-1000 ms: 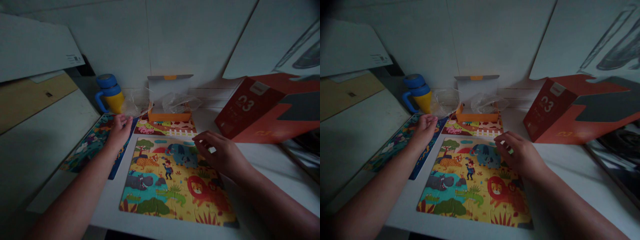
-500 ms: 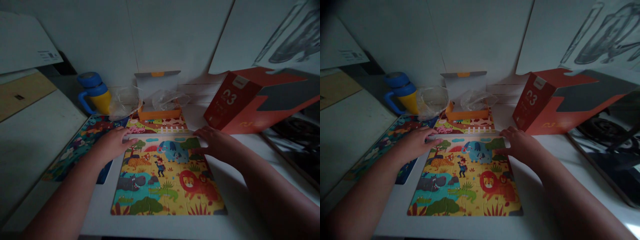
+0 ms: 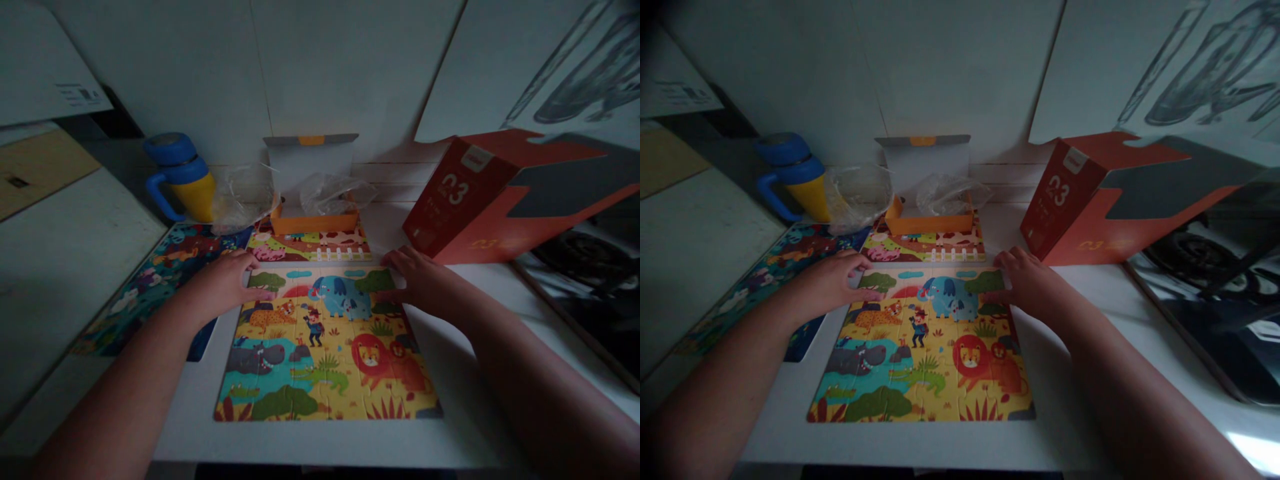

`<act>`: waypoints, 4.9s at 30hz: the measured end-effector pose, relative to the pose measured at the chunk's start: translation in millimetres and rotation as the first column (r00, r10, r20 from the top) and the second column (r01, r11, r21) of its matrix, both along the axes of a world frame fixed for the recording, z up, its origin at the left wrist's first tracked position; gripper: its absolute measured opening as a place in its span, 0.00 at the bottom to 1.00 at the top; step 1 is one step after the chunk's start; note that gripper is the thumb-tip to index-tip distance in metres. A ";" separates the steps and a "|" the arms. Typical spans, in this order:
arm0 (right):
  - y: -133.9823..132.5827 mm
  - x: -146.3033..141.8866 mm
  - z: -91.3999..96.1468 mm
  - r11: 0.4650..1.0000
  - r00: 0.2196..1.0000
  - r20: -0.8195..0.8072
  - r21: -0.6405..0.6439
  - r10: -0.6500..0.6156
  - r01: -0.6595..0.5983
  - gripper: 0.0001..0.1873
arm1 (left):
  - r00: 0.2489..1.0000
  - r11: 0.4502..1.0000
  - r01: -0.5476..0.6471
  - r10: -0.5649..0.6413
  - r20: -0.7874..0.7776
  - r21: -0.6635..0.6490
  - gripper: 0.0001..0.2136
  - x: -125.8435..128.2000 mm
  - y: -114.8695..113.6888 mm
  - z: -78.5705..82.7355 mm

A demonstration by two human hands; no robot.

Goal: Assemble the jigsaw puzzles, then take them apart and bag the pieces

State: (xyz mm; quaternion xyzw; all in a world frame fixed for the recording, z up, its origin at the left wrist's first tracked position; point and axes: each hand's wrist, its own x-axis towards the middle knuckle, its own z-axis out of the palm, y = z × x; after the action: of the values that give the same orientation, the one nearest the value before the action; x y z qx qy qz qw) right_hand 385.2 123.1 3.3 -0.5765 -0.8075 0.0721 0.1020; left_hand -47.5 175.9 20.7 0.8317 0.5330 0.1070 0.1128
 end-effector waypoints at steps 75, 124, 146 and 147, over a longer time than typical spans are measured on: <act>-9.9 -40.1 20.3 0.956 0.972 -0.234 -0.291 -0.026 -0.045 0.19 | 0.979 0.902 0.015 0.074 0.188 -0.432 0.19 -0.8 1.5 18.2; -11.5 -44.9 25.2 0.950 0.974 -0.227 -0.301 0.011 -0.081 0.17 | 0.989 0.826 0.129 -0.147 0.011 -0.549 0.22 0.1 -21.0 45.2; -24.5 14.2 73.4 0.621 0.906 -0.420 -0.722 -0.044 -0.304 0.23 | 0.967 0.604 0.239 -0.221 0.128 -0.760 0.19 -16.4 -30.3 64.4; -23.7 14.7 72.8 0.617 0.907 -0.419 -0.725 -0.044 -0.304 0.23 | 0.963 0.611 0.247 -0.238 0.124 -0.752 0.18 -17.7 -30.3 64.5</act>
State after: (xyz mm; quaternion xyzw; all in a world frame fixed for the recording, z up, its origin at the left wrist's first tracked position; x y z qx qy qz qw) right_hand 399.9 99.4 76.1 -0.4746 -0.6986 0.5355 -0.0011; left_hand -65.2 145.6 85.2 0.7705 0.4104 -0.1382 0.4679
